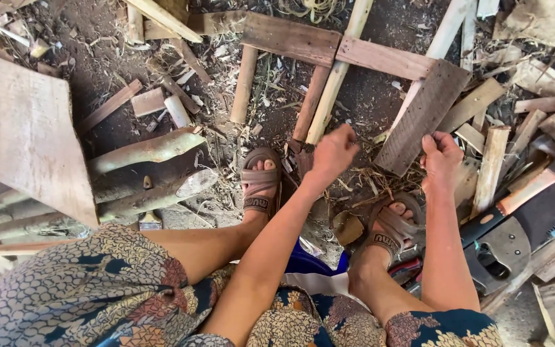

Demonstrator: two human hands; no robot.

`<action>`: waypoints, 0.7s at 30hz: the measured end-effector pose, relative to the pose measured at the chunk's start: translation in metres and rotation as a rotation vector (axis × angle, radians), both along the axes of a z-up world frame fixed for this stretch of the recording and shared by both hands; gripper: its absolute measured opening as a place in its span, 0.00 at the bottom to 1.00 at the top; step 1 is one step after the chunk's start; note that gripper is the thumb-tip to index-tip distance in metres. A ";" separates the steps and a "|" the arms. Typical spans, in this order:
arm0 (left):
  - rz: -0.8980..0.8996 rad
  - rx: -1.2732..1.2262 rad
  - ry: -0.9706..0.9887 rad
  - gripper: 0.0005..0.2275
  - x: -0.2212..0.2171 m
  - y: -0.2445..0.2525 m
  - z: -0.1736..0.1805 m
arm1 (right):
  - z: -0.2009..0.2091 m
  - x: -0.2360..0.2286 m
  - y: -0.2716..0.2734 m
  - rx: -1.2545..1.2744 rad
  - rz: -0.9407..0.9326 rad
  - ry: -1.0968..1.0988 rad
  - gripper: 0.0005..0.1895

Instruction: The person sits on a low stool on the workshop floor assembling a small wooden frame. They position wooden sticks and planks against a cross-shaped wood structure, hammer nails into the joints, and fit and press pieces together, adjusting the parts as the frame takes shape.

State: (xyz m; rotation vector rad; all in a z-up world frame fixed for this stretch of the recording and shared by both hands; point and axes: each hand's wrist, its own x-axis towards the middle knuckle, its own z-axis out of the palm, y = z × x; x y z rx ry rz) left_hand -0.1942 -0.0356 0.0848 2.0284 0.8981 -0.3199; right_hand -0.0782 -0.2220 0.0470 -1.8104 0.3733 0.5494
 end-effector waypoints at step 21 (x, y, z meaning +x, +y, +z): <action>-0.219 0.445 -0.189 0.09 0.075 -0.012 0.032 | 0.001 0.001 0.004 0.048 -0.067 0.012 0.01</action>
